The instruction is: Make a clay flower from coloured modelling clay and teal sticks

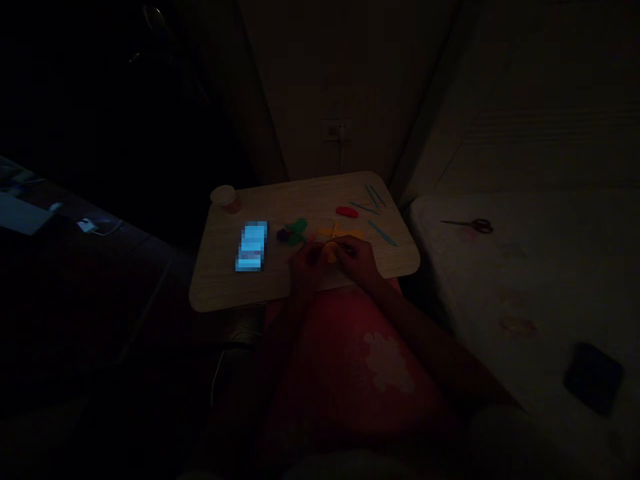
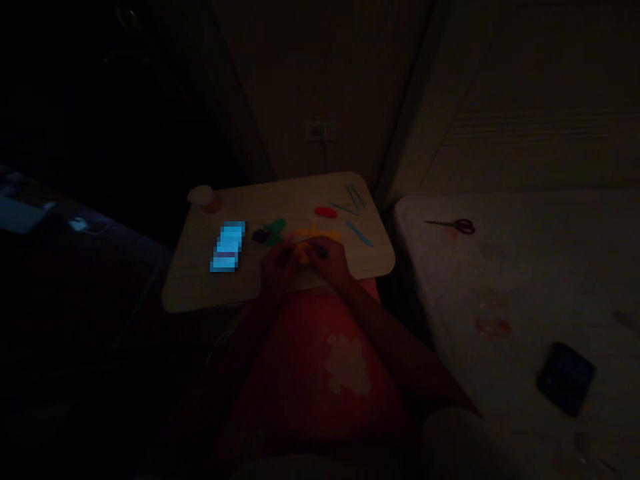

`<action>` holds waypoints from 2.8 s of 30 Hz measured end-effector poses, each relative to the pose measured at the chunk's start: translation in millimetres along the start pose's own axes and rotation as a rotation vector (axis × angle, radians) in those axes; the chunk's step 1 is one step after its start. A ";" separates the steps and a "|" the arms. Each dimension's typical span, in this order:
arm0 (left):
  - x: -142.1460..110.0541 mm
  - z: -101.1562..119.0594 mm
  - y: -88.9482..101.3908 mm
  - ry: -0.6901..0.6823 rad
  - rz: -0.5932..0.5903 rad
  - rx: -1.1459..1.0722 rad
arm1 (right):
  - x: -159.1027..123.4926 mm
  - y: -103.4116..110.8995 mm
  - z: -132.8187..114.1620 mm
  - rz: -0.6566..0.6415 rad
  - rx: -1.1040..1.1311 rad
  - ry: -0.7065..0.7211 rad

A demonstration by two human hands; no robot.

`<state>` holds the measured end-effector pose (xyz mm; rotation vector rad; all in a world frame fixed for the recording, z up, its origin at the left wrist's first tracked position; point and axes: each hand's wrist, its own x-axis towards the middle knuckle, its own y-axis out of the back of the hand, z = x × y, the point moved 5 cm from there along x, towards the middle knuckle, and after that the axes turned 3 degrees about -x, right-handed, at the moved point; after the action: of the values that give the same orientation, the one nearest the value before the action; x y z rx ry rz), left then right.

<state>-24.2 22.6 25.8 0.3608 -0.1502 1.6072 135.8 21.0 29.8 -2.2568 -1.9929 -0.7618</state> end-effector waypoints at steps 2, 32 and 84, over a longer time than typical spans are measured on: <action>0.2 -1.5 -0.8 0.028 0.004 0.011 | 0.2 0.7 -2.5 -0.003 0.028 -0.006; -0.8 8.7 1.8 0.007 0.046 0.095 | 0.7 -2.6 2.2 -0.044 0.017 -0.061; 0.8 1.4 6.4 0.065 0.119 0.037 | 0.4 -1.7 4.1 -0.030 0.010 -0.056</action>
<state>-30.5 22.4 28.1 0.3333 -0.0939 1.7395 135.6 23.1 25.9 -2.2725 -2.0547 -0.6961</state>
